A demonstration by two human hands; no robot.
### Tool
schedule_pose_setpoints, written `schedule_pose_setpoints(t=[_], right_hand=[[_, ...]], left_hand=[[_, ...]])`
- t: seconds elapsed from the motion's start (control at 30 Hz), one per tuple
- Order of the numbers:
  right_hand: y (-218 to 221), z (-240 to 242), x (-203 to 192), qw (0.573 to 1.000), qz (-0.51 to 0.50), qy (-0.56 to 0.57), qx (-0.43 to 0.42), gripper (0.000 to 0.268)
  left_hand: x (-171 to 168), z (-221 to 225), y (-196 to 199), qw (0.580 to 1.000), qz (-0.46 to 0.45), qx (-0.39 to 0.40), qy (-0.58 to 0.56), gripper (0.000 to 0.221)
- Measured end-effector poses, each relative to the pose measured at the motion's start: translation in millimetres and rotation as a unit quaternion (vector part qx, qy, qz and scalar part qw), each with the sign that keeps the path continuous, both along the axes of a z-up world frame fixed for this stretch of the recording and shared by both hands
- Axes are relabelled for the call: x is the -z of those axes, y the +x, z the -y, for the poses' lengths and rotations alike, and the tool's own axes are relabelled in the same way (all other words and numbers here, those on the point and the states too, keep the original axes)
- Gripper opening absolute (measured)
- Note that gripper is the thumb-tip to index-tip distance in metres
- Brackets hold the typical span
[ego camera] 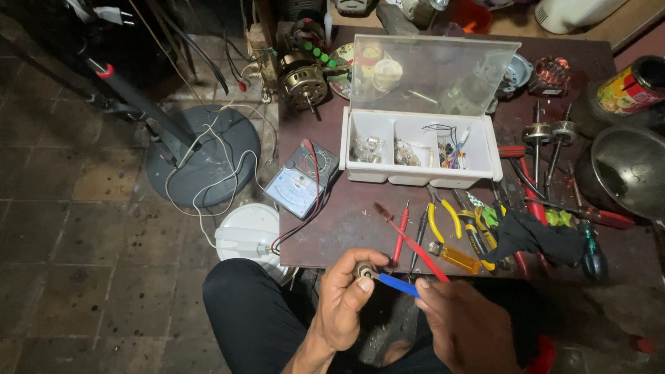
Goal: Filing and cleaning a small metal component at a repair bench to smooth its surface.
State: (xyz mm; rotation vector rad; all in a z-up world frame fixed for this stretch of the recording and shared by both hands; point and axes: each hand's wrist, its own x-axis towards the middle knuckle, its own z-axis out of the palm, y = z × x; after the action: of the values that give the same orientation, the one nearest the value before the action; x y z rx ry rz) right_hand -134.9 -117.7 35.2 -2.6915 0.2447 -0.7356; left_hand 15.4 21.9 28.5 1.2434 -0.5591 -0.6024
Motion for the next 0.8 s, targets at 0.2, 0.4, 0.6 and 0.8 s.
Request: schedule_pose_setpoints(t=[0.2,0.4,0.6,0.8], right_hand=[[3,-7,-8,0.996,0.037,0.079,0.008,0.021],[3,-9,-7,0.991,0.024,0.126,0.025,0.023],[0,-9,-5,0.984,-0.020,0.162,0.070,0.024],[-2,-13,-4,0.975,0.005,0.202,0.092,0.027]], left_hand=[[-2,0,1,1.000,0.008,0.003,-0.004,0.047],[0,0,1,0.998,0.050,0.007,-0.026,0.046],[-3,0,1,0.998,0.052,0.011,-0.013,0.049],[0,0,2,0.998,0.055,0.010,-0.004,0.049]])
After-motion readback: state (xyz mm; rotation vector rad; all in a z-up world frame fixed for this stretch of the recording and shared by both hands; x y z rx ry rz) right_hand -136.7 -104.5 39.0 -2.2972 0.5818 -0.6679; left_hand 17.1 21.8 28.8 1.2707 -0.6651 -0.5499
